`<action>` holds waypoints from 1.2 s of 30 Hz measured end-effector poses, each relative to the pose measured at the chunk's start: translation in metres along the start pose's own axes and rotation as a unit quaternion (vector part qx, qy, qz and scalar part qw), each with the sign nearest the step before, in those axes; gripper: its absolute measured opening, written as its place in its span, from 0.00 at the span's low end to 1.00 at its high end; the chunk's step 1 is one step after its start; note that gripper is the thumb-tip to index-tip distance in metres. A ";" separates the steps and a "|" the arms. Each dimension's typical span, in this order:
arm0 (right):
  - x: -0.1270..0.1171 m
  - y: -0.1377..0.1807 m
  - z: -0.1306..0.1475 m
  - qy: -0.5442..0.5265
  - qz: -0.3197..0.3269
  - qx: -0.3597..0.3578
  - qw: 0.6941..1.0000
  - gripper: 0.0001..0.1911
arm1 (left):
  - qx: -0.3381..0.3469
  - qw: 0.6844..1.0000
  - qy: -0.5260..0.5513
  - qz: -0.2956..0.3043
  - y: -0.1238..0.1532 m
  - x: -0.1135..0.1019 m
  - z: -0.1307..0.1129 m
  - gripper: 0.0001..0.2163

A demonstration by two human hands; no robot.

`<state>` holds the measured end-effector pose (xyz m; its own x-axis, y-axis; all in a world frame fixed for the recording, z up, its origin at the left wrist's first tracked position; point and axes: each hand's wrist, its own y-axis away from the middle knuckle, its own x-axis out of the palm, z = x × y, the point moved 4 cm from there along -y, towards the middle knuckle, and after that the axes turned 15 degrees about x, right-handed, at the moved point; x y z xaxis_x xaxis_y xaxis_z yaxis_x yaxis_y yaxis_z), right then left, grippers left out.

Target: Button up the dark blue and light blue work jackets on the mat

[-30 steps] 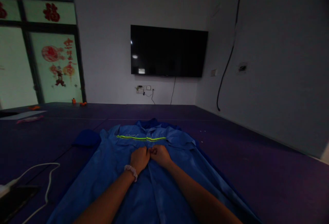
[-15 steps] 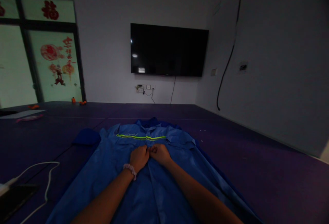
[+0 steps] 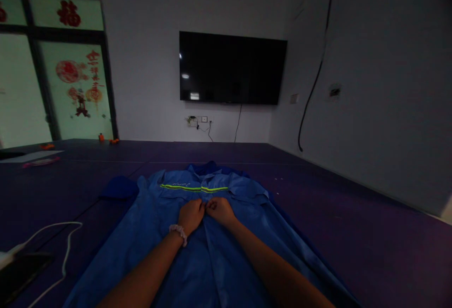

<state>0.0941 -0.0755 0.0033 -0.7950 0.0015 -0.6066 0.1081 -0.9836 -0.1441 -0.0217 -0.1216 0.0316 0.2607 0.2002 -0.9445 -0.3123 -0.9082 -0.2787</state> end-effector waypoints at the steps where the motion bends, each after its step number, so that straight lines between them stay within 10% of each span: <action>1: 0.000 0.000 0.000 0.001 0.000 0.001 1.000 0.05 | 0.001 1.000 -0.001 0.000 0.000 0.000 0.000 0.14; 36: -0.007 0.010 0.013 0.104 -0.002 0.022 0.994 0.05 | -0.008 0.994 0.088 -0.064 -0.007 0.005 0.012 0.07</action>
<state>0.0931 -0.0874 0.0167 -0.6539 0.0383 -0.7556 0.0751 -0.9905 -0.1151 -0.0292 -0.1102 0.0265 0.4527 0.2484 -0.8564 -0.2527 -0.8853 -0.3904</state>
